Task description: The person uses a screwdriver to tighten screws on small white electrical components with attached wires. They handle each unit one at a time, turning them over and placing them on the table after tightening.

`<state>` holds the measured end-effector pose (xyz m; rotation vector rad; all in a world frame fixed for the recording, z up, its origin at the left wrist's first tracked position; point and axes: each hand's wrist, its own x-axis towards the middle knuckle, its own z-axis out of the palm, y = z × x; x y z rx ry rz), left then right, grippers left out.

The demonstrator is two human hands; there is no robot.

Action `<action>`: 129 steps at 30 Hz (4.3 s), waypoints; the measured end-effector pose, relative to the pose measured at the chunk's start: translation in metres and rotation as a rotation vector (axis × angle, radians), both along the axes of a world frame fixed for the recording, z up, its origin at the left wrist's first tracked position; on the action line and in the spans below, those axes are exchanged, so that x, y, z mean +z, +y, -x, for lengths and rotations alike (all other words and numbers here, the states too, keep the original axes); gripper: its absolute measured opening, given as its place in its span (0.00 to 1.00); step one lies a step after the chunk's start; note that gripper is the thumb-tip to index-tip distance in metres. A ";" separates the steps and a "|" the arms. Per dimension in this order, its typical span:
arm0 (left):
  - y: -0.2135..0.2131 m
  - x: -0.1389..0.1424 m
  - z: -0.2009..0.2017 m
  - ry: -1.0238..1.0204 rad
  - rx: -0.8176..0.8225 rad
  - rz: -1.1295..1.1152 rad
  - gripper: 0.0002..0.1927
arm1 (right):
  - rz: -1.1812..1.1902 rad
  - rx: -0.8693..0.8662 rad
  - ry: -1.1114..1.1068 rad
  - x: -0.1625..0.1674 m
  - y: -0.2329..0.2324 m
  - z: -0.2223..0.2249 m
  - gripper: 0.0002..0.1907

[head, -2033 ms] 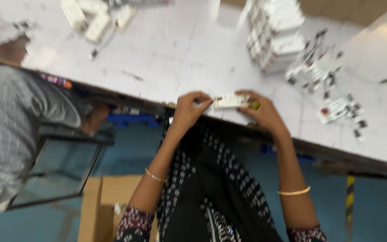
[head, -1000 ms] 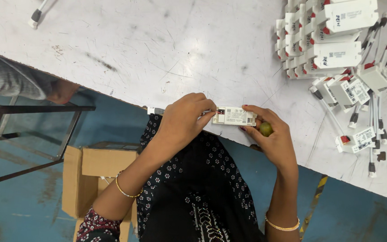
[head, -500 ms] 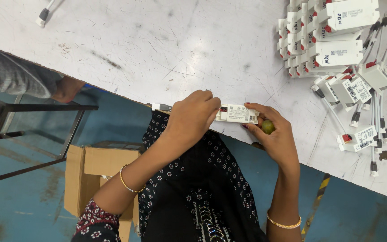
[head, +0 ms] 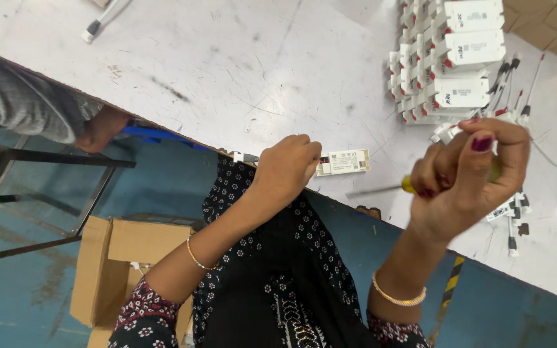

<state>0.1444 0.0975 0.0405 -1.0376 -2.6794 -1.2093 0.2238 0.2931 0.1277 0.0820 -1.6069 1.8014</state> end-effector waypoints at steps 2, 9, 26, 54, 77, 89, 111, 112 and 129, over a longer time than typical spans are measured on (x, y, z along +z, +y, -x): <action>0.005 -0.004 0.002 -0.013 0.005 0.020 0.05 | -0.023 -0.058 0.142 0.001 -0.011 0.021 0.11; 0.019 -0.012 0.005 -0.018 0.032 -0.022 0.06 | -0.071 -0.149 0.101 -0.006 -0.040 0.047 0.10; 0.032 -0.021 0.011 -0.083 0.119 -0.073 0.03 | -0.186 -0.455 0.024 -0.014 -0.068 0.069 0.03; 0.037 -0.028 0.043 -0.642 0.211 -0.007 0.08 | -0.005 -0.358 0.050 -0.023 -0.045 0.082 0.07; 0.017 -0.038 0.029 -0.368 -0.053 -0.237 0.09 | -0.954 -0.064 -0.705 -0.034 0.001 0.001 0.33; 0.004 -0.038 0.025 -0.254 -0.169 -0.307 0.10 | -0.728 -0.057 -0.588 -0.098 0.018 -0.002 0.25; 0.024 -0.012 0.057 0.603 -0.516 0.376 0.09 | -0.698 -0.028 -0.764 -0.084 0.011 0.008 0.26; 0.027 -0.013 0.057 0.620 -0.521 0.416 0.08 | -0.704 -0.033 -0.767 -0.084 0.011 0.008 0.26; 0.030 -0.028 0.092 0.240 -0.675 0.396 0.13 | -0.698 -0.056 -0.789 -0.084 0.008 0.011 0.26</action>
